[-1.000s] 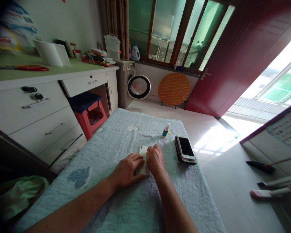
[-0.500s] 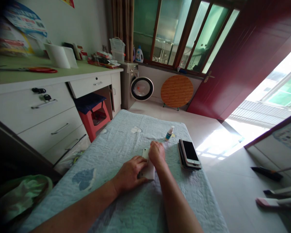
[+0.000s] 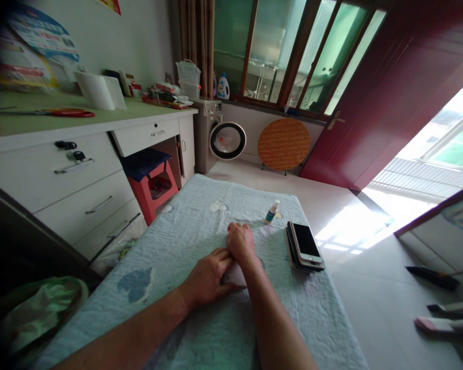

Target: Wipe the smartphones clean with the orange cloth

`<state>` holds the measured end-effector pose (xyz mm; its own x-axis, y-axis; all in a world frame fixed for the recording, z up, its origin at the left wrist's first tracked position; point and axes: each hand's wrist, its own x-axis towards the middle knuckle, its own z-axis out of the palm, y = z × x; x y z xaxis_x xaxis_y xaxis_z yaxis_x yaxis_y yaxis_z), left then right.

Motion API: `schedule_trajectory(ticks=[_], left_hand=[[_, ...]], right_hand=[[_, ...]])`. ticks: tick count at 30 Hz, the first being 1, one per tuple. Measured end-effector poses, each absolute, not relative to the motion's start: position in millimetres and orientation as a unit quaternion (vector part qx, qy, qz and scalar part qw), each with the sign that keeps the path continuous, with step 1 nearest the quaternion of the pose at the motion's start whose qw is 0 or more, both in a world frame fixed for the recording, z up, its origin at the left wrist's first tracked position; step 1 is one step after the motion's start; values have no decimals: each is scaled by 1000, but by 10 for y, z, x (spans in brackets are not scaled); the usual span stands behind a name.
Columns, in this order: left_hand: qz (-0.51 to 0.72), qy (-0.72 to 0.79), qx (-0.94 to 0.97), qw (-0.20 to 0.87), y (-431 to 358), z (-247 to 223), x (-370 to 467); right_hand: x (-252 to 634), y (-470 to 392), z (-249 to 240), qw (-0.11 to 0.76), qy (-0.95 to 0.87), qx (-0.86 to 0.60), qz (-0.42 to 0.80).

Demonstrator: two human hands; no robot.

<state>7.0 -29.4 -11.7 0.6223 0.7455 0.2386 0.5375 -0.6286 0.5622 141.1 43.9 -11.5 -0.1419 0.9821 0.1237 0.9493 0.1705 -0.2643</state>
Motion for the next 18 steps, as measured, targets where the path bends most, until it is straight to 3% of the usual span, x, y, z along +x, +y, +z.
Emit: schedule_trajectory(ticks=[18], left_hand=[[232,376,873,208,-320,-119,86]], right_hand=[[1757,405,-28,84,-709,-698,54]])
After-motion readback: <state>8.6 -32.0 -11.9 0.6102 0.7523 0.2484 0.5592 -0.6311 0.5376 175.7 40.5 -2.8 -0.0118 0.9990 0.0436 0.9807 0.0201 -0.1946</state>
